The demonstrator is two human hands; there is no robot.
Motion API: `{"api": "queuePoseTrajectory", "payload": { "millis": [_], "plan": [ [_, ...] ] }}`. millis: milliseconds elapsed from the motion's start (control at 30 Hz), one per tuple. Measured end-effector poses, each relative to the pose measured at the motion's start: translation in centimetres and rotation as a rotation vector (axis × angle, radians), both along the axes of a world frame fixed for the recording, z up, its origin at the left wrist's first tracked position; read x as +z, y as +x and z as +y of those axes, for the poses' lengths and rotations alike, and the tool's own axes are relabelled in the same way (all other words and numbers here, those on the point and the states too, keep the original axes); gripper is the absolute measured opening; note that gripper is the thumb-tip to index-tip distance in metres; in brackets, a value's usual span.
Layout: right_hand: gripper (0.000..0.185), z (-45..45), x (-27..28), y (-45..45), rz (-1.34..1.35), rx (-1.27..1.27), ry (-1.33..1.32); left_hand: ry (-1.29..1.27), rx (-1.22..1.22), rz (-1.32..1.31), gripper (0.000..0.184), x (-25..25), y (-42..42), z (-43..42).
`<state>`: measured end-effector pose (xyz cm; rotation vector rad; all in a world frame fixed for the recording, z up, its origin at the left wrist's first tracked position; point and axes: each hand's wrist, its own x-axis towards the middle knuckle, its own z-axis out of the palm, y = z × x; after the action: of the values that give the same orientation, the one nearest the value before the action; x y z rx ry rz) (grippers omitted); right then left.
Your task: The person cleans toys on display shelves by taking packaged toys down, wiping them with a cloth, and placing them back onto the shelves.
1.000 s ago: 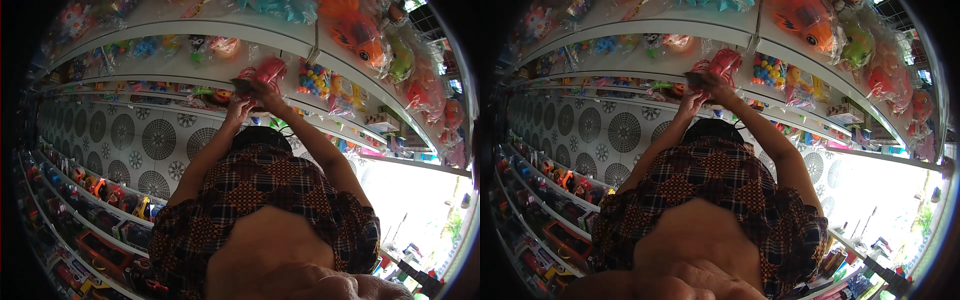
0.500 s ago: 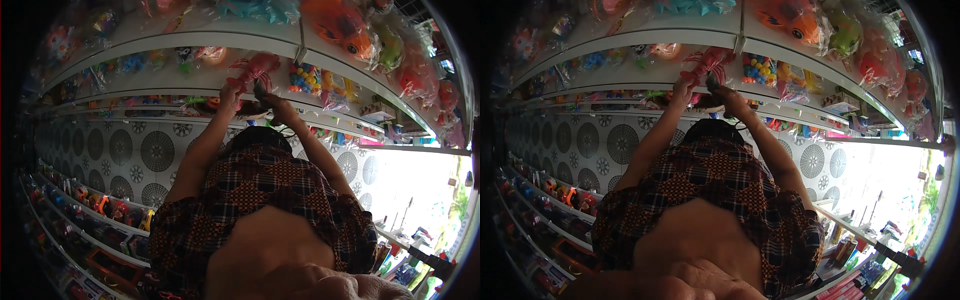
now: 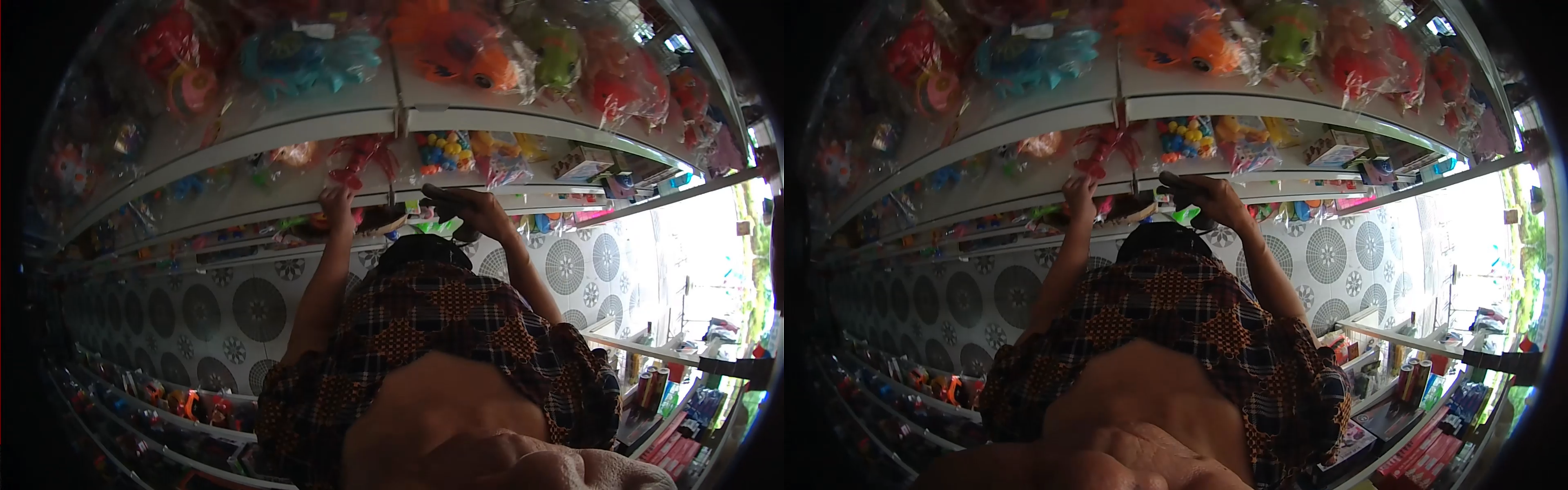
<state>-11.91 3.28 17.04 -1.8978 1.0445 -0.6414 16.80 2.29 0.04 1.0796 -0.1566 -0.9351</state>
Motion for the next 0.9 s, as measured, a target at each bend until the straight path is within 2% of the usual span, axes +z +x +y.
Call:
{"api": "queuePoseTrajectory", "payload": {
  "millis": [67,200,267,300,333,400,467,533,600,633,700,800,900],
  "plan": [
    [0.033,-0.2,1.4,-1.8,-0.057,-0.006,0.016,0.148,0.09,-0.696,0.047,-0.6,-0.1,1.3],
    [0.036,-0.8,4.1,-5.8,-0.039,-0.105,-0.035,-0.008,0.091,-0.785,0.041,9.8,-4.7,3.2],
    [0.034,-1.2,5.7,-7.4,-0.041,-0.152,0.004,-0.186,-0.309,-0.855,0.028,13.7,-6.5,3.3],
    [0.032,-1.5,5.9,-8.2,-0.064,-0.174,0.005,-0.285,-0.295,-0.961,0.018,16.0,-7.8,3.4],
    [0.032,-1.5,6.5,-8.7,-0.068,-0.158,0.0,-0.282,-0.279,-0.967,0.018,17.8,-9.0,3.4],
    [0.031,-1.3,8.9,-9.6,-0.147,-0.182,-0.015,-0.543,-0.331,-0.989,0.022,21.2,-11.2,3.1],
    [0.031,-1.3,10.0,-10.6,-0.153,-0.179,-0.047,-0.642,-0.188,-1.159,0.027,25.9,-12.9,2.3],
    [0.031,-1.6,10.2,-11.6,-0.258,-0.215,-0.054,-0.674,0.066,-1.464,0.039,29.1,-14.2,0.4],
    [0.03,-1.6,10.7,-12.2,-0.288,-0.21,-0.036,-0.569,0.104,-1.593,0.062,30.8,-15.4,-1.7],
    [0.03,-1.8,10.7,-12.7,-0.316,-0.211,-0.065,-0.559,0.122,-1.601,0.062,31.2,-16.1,-2.7],
    [0.029,-1.7,11.0,-13.3,-0.373,-0.21,-0.059,-0.51,0.119,-1.543,0.08,31.7,-17.3,-4.4],
    [0.029,-1.7,10.9,-14.2,-0.382,-0.198,-0.061,-0.345,0.148,-1.533,0.09,31.3,-18.6,-5.9],
    [0.029,-1.9,10.3,-14.9,-0.405,-0.187,-0.036,-0.295,0.178,-1.652,0.08,31.2,-18.5,-6.3]
  ]
}}
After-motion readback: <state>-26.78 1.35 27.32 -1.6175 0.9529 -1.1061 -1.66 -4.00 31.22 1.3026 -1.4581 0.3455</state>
